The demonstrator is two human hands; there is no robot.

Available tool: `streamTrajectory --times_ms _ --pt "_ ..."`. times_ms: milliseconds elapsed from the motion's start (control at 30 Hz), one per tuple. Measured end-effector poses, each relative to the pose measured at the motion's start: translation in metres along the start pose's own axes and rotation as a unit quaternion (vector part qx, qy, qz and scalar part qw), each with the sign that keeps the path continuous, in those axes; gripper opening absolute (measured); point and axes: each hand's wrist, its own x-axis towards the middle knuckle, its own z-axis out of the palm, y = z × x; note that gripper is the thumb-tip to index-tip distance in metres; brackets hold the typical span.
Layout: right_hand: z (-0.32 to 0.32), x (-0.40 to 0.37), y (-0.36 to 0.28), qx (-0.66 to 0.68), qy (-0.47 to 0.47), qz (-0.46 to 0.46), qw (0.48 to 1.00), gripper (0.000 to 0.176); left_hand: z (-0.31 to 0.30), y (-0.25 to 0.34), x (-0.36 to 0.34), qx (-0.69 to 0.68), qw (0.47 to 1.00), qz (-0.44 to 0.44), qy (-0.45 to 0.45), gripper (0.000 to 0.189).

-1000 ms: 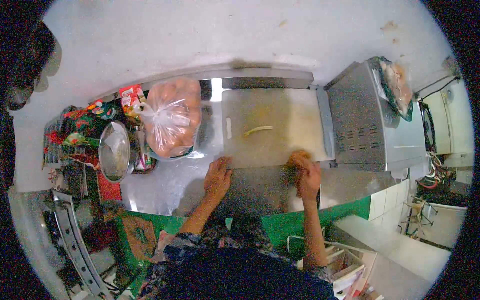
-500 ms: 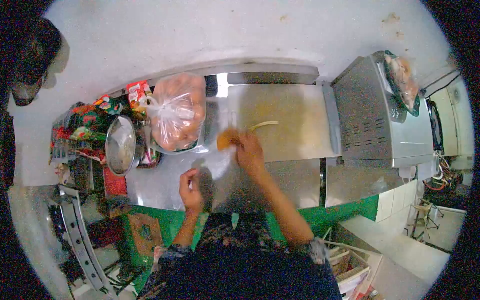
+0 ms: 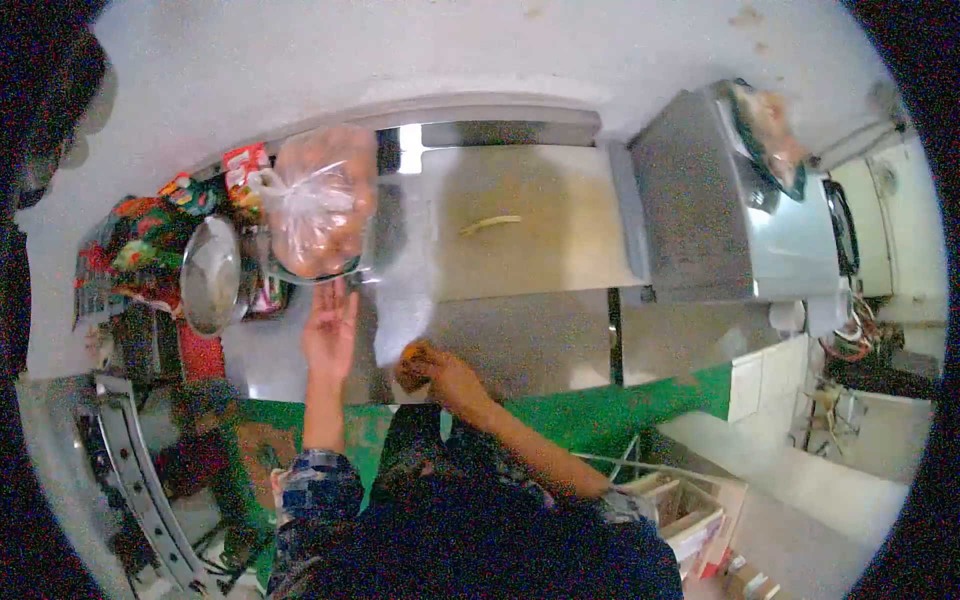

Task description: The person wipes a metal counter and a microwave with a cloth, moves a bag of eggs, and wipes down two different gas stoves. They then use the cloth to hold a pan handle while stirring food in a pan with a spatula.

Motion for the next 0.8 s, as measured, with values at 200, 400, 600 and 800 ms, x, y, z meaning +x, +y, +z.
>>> streamTrajectory --times_ms 200,400,600,800 --pt "-0.097 -0.120 0.130 0.113 0.363 0.282 0.881 0.021 -0.009 0.005 -0.010 0.039 0.999 -0.017 -0.012 0.070" --pt "-0.009 -0.103 0.120 -0.253 0.433 0.268 0.822 0.024 -0.046 0.026 -0.064 0.122 0.992 -0.032 0.010 0.072" --pt "0.107 -0.001 -0.119 0.123 0.150 0.222 0.955 0.031 -0.108 0.068 -0.139 0.122 0.992 -0.035 0.017 0.072" --pt "0.090 -0.021 -0.158 0.267 0.215 0.065 0.937 0.022 -0.148 0.133 -0.182 0.208 0.976 0.044 0.052 0.071"
